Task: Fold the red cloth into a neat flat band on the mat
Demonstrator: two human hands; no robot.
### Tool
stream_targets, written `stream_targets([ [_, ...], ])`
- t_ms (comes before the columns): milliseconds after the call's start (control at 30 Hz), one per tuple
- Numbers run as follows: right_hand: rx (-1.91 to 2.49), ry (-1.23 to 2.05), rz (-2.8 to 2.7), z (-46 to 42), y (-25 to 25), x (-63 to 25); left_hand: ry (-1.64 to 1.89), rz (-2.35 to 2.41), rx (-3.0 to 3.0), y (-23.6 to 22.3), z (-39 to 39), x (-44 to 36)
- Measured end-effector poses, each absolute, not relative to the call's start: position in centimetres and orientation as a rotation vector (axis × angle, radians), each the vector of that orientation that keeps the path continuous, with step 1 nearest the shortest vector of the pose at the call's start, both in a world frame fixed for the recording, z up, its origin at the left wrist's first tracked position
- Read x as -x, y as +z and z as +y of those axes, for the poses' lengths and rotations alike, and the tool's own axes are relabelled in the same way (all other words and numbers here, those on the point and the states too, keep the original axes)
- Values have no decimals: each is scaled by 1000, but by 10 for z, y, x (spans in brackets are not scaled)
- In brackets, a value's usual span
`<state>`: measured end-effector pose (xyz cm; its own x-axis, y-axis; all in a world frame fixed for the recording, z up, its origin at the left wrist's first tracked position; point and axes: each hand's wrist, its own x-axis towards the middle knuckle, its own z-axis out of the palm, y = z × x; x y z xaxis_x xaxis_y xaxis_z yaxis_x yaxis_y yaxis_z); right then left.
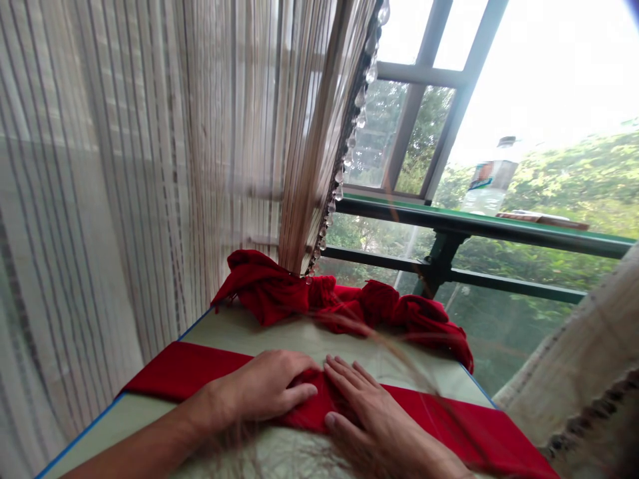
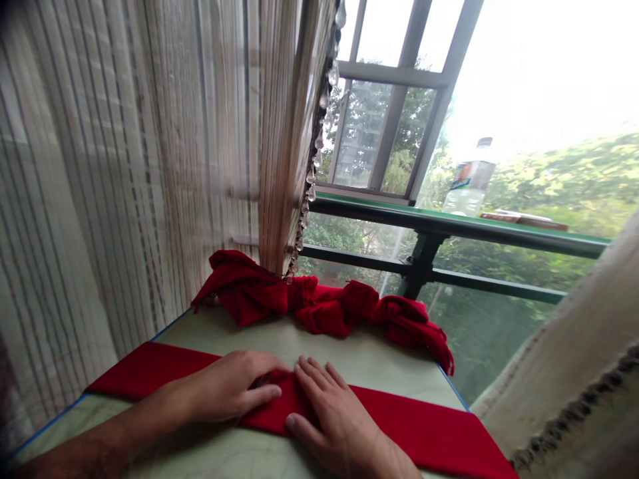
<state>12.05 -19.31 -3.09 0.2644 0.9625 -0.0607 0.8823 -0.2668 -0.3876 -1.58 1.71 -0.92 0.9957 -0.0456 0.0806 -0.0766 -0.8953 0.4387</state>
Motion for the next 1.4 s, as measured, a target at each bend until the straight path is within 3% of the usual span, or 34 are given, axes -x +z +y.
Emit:
stream_targets([
  [433,2290,309,-1651,-184,-36,-111,214,0,-2559,-32,37,3],
  [833,2312,372,-1734,-181,-36,-113,281,-36,-2814,-17,11,9],
  [1133,2351,518,-1720,-200,-16,-126,-137,-112,-2743,-27,-4,22],
  [1400,2327,496,-1725,-202,-20,-129,-354,-46,-2818,-4,8,23],
])
